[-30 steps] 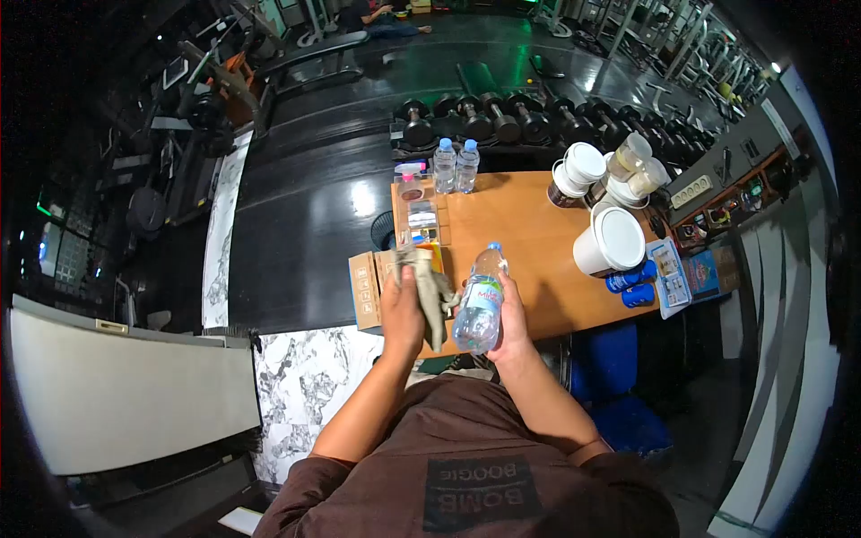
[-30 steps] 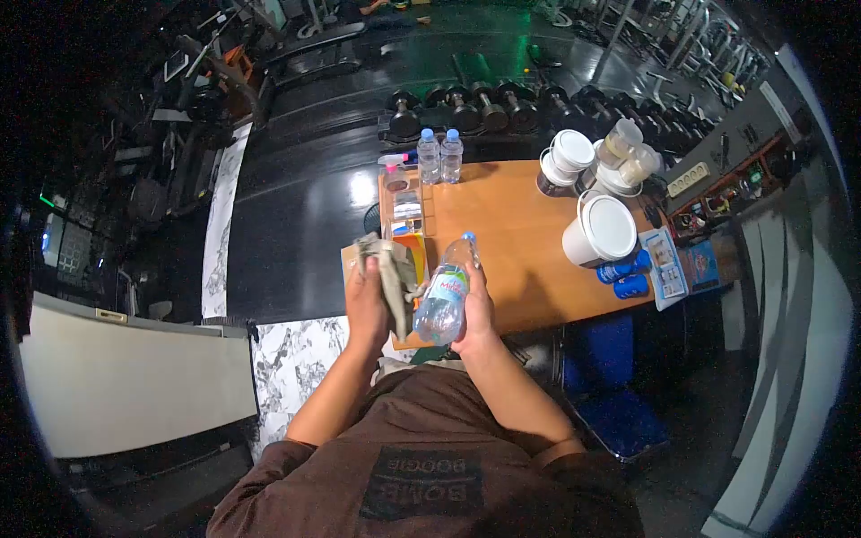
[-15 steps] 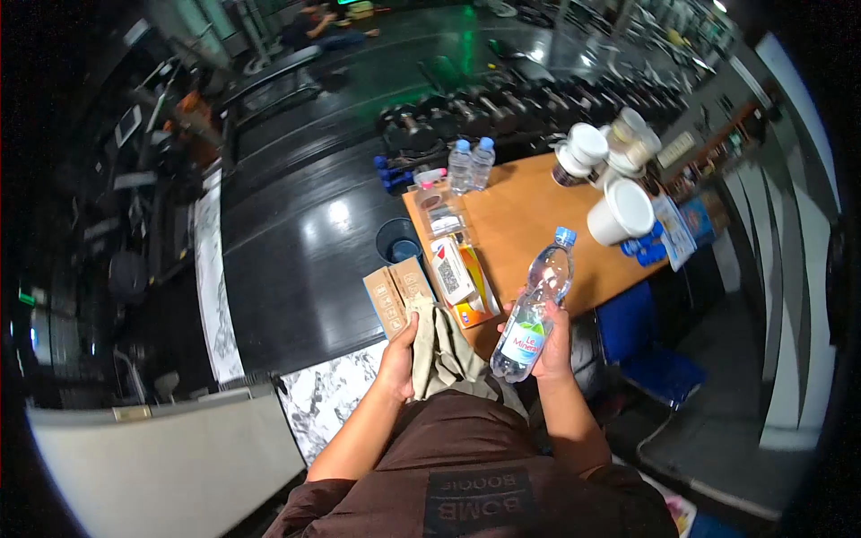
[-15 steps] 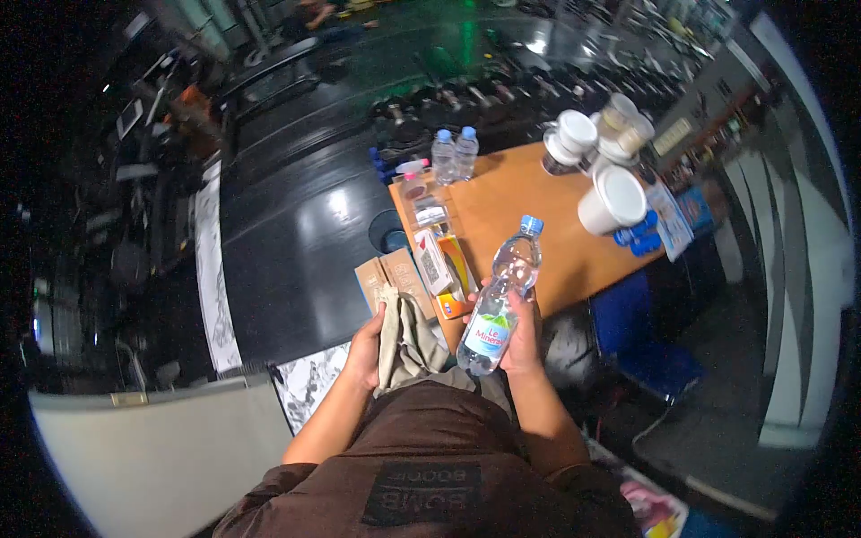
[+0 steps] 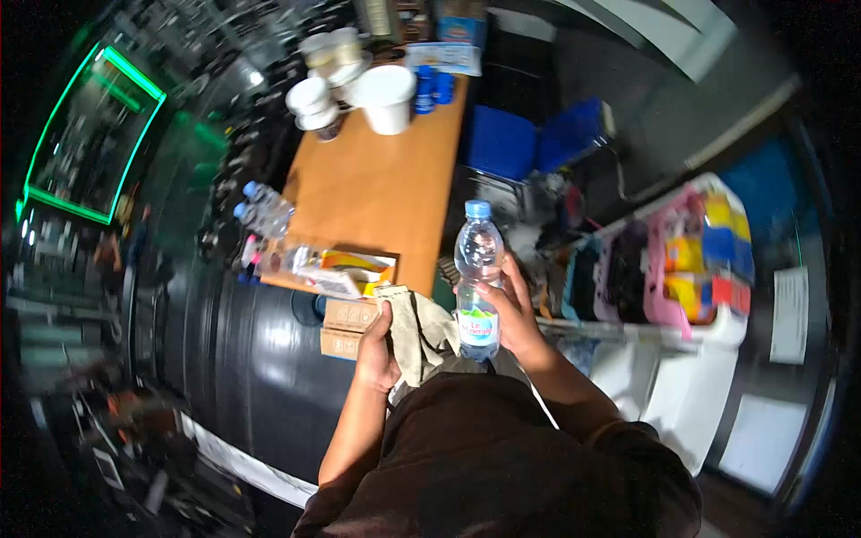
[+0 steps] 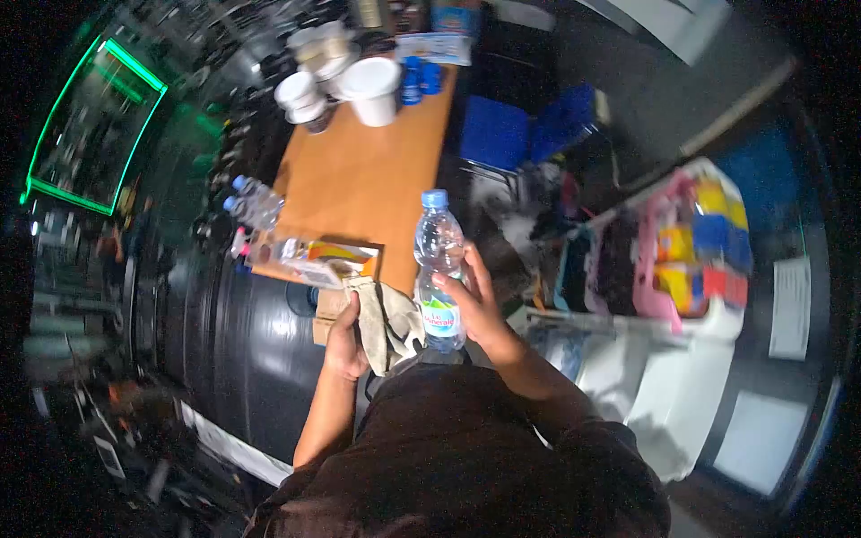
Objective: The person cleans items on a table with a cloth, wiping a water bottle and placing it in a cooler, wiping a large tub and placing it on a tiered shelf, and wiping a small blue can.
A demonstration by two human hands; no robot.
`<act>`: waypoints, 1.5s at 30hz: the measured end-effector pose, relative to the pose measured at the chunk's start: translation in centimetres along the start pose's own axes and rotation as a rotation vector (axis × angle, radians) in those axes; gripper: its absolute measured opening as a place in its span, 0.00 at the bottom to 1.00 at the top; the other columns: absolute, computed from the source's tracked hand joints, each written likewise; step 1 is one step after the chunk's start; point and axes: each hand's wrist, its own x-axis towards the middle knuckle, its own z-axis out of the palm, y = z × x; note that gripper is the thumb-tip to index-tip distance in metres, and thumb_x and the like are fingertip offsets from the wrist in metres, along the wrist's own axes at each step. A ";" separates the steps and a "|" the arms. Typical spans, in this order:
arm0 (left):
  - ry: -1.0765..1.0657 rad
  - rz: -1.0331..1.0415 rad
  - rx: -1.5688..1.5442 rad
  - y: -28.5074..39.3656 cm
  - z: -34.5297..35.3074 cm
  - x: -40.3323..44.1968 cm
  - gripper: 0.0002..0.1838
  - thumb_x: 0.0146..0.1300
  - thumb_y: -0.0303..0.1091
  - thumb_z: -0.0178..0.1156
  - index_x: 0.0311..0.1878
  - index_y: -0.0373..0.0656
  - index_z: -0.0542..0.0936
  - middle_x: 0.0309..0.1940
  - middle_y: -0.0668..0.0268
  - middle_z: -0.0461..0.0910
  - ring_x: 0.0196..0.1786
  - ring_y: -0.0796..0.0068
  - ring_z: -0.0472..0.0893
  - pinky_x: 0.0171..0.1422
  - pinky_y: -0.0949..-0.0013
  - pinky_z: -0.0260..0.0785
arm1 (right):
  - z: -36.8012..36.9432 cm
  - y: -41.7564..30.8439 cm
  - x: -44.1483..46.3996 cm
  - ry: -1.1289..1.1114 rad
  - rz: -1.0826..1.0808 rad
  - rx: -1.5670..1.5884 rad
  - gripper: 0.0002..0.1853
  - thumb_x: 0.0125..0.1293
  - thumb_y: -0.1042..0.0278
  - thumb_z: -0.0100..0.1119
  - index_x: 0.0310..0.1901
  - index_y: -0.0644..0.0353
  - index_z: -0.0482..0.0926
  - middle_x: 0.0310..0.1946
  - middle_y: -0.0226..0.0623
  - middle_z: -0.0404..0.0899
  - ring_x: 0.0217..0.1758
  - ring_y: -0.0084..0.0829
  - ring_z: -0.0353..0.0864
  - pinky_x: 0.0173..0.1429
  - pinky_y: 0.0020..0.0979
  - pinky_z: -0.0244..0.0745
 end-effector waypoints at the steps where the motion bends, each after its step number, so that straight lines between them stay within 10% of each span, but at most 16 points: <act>1: -0.039 -0.039 0.031 -0.7 0.6 -0.3 0.25 0.81 0.50 0.54 0.67 0.38 0.75 0.58 0.56 0.83 0.60 0.58 0.85 0.65 0.52 0.80 | 0.2 -1.3 -1.7 0.066 0.000 0.090 0.29 0.70 0.78 0.63 0.71 0.61 0.66 0.60 0.35 0.76 0.63 0.25 0.74 0.68 0.32 0.69; 12: -0.111 -0.466 0.334 -12.2 4.4 1.5 0.30 0.80 0.57 0.51 0.70 0.41 0.74 0.65 0.55 0.81 0.66 0.54 0.81 0.72 0.50 0.72 | -8.6 -4.0 -15.8 0.406 -0.357 -0.316 0.38 0.65 0.78 0.72 0.73 0.66 0.63 0.63 0.40 0.76 0.69 0.28 0.75 0.72 0.34 0.69; 19: -0.185 -0.567 0.430 -22.1 2.1 2.2 0.34 0.79 0.58 0.54 0.70 0.37 0.72 0.64 0.53 0.80 0.63 0.52 0.81 0.71 0.49 0.71 | -15.9 0.7 -24.7 0.688 -0.119 -0.784 0.43 0.54 0.51 0.83 0.65 0.63 0.71 0.55 0.48 0.79 0.59 0.45 0.81 0.63 0.46 0.76; 34: 0.084 -0.731 0.283 -36.5 -11.5 4.0 0.32 0.83 0.56 0.44 0.76 0.41 0.65 0.70 0.53 0.74 0.71 0.50 0.75 0.77 0.42 0.65 | -29.1 18.0 -30.2 0.954 0.047 -1.202 0.40 0.49 0.62 0.84 0.64 0.55 0.72 0.56 0.48 0.79 0.60 0.50 0.80 0.63 0.47 0.77; 45: 0.164 -0.775 0.262 -38.5 -18.3 6.6 0.33 0.83 0.57 0.42 0.76 0.38 0.63 0.68 0.51 0.73 0.69 0.50 0.75 0.73 0.44 0.69 | -39.9 25.9 -25.9 1.253 -0.013 -1.524 0.42 0.44 0.75 0.82 0.65 0.53 0.75 0.61 0.46 0.75 0.69 0.52 0.69 0.74 0.53 0.60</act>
